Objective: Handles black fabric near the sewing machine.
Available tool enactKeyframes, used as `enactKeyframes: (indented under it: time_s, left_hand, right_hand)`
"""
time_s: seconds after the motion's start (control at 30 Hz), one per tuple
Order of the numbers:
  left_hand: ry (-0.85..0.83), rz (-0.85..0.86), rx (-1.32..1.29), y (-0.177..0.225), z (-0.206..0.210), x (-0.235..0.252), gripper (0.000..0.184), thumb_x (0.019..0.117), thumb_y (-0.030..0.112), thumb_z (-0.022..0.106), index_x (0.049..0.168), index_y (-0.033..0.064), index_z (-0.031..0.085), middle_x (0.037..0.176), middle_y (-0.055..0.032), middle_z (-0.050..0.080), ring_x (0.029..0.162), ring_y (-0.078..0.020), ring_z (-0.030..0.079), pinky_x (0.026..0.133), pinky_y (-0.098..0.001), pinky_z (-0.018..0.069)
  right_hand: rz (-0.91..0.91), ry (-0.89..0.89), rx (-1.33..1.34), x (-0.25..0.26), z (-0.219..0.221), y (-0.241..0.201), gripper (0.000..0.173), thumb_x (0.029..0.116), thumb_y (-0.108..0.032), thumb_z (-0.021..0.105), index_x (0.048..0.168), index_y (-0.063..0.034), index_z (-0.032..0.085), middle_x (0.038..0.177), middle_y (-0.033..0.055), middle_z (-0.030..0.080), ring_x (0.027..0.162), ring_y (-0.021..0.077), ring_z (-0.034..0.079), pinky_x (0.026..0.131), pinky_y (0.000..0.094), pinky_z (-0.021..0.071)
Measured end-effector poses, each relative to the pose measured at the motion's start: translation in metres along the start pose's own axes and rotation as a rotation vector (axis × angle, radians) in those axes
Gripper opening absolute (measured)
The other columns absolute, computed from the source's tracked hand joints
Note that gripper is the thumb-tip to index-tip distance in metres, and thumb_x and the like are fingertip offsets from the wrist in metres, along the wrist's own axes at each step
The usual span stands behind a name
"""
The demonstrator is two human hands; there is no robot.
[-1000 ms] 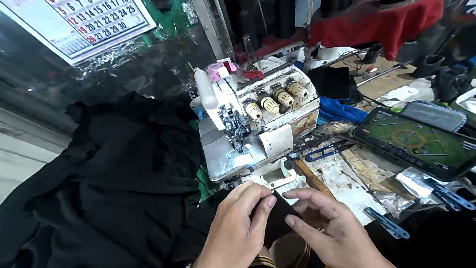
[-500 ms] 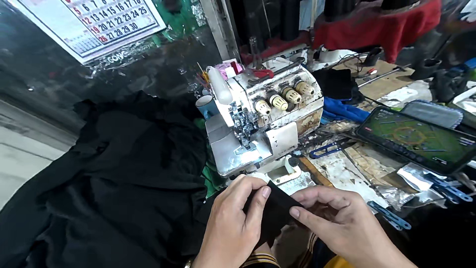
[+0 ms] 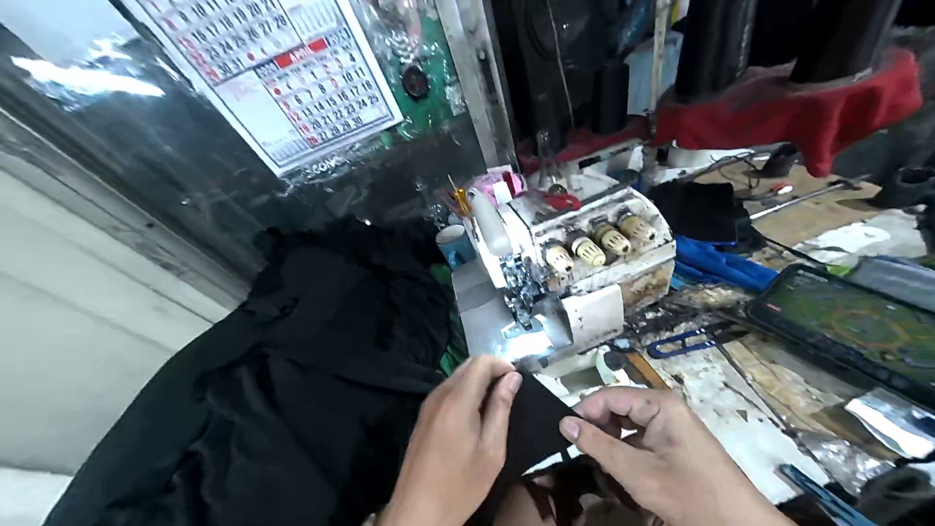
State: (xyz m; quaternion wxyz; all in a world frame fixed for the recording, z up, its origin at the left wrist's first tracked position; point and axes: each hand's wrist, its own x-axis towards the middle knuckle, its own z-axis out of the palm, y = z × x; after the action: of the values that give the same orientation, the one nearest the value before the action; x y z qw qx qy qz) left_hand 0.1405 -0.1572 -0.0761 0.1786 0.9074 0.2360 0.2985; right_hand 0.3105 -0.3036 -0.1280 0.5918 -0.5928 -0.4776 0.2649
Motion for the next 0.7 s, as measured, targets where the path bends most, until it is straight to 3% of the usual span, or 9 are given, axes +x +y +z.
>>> enactKeyframes:
  time_s: [0.1, 0.17, 0.33, 0.4, 0.47, 0.5, 0.6, 0.7]
  left_hand:
    - [0.121, 0.01, 0.18, -0.003, -0.004, 0.034, 0.019, 0.1032, 0.033, 0.056, 0.101, 0.0212, 0.071, 0.088, 0.01, 0.067, 0.075, -0.0019, 0.064, 0.064, -0.0259, 0.0572]
    - [0.087, -0.014, 0.333, -0.016, 0.01, 0.054, 0.02, 0.1006, 0.032, 0.058, 0.097, 0.0197, 0.073, 0.092, 0.0057, 0.067, 0.083, -0.0089, 0.066, 0.07, -0.0362, 0.0582]
    - [0.045, -0.023, 0.373, -0.041, 0.022, 0.071, 0.023, 0.0968, 0.042, 0.059, 0.09, 0.0251, 0.073, 0.086, 0.0105, 0.065, 0.087, -0.0087, 0.063, 0.075, -0.0355, 0.0549]
    - [0.053, -0.018, 0.349, -0.054, 0.028, 0.083, 0.024, 0.0953, 0.04, 0.06, 0.094, 0.0194, 0.072, 0.095, 0.0027, 0.064, 0.096, -0.0186, 0.061, 0.082, -0.0447, 0.0502]
    - [0.003, -0.069, 0.369, -0.063, 0.029, 0.098, 0.031, 0.0939, 0.041, 0.062, 0.108, 0.0141, 0.07, 0.115, -0.0074, 0.063, 0.115, -0.0314, 0.057, 0.091, -0.057, 0.0464]
    - [-0.015, -0.091, 0.401, -0.065, 0.026, 0.102, 0.037, 0.0932, 0.045, 0.063, 0.114, 0.0151, 0.068, 0.122, -0.0084, 0.061, 0.121, -0.0337, 0.054, 0.094, -0.0592, 0.0448]
    - [0.096, -0.027, 0.449, -0.052, 0.019, 0.084, 0.038, 0.0937, 0.052, 0.062, 0.111, 0.0182, 0.067, 0.119, -0.0046, 0.062, 0.117, -0.0302, 0.056, 0.089, -0.0572, 0.0453]
    - [0.158, -0.011, 0.253, -0.038, 0.031, 0.05, 0.027, 0.1001, 0.038, 0.055, 0.114, 0.0221, 0.072, 0.118, 0.0042, 0.066, 0.118, -0.0191, 0.058, 0.096, -0.0499, 0.0481]
  right_hand:
    - [0.129, 0.069, 0.063, 0.033, 0.008, -0.009, 0.022, 0.0941, -0.037, 0.072, 0.09, -0.0156, 0.076, 0.076, -0.0022, 0.071, 0.06, 0.0105, 0.066, 0.052, 0.0279, 0.0574]
    - [0.239, 0.121, 0.115, 0.051, 0.014, 0.004, 0.022, 0.0912, -0.035, 0.075, 0.088, -0.0136, 0.075, 0.074, 0.0006, 0.071, 0.059, 0.0133, 0.067, 0.054, 0.0303, 0.0589]
    - [0.205, 0.265, 0.255, 0.059, 0.028, 0.022, 0.026, 0.0892, -0.036, 0.075, 0.078, -0.0125, 0.072, 0.064, 0.0004, 0.065, 0.051, 0.0122, 0.061, 0.046, 0.0287, 0.0538]
    - [0.153, 0.386, 0.252, 0.068, 0.037, 0.025, 0.031, 0.0904, -0.033, 0.073, 0.068, -0.0134, 0.063, 0.058, -0.0006, 0.058, 0.047, 0.0105, 0.055, 0.043, 0.0266, 0.0467]
    - [0.105, 0.475, 0.181, 0.077, 0.046, 0.027, 0.039, 0.0899, -0.03, 0.071, 0.059, -0.016, 0.053, 0.052, -0.0025, 0.049, 0.045, 0.0091, 0.048, 0.042, 0.0258, 0.0394]
    - [0.097, 0.486, 0.155, 0.079, 0.048, 0.026, 0.041, 0.0895, -0.029, 0.071, 0.057, -0.0168, 0.05, 0.051, -0.0029, 0.047, 0.045, 0.009, 0.046, 0.043, 0.026, 0.0379]
    - [0.093, 0.467, 0.158, 0.078, 0.049, 0.025, 0.042, 0.09, -0.03, 0.071, 0.057, -0.017, 0.048, 0.051, -0.0034, 0.045, 0.044, 0.0089, 0.045, 0.042, 0.0259, 0.0374]
    - [0.116, 0.46, 0.211, 0.079, 0.05, 0.026, 0.042, 0.0901, -0.031, 0.07, 0.057, -0.0162, 0.048, 0.05, -0.002, 0.045, 0.042, 0.0098, 0.046, 0.041, 0.0262, 0.0387]
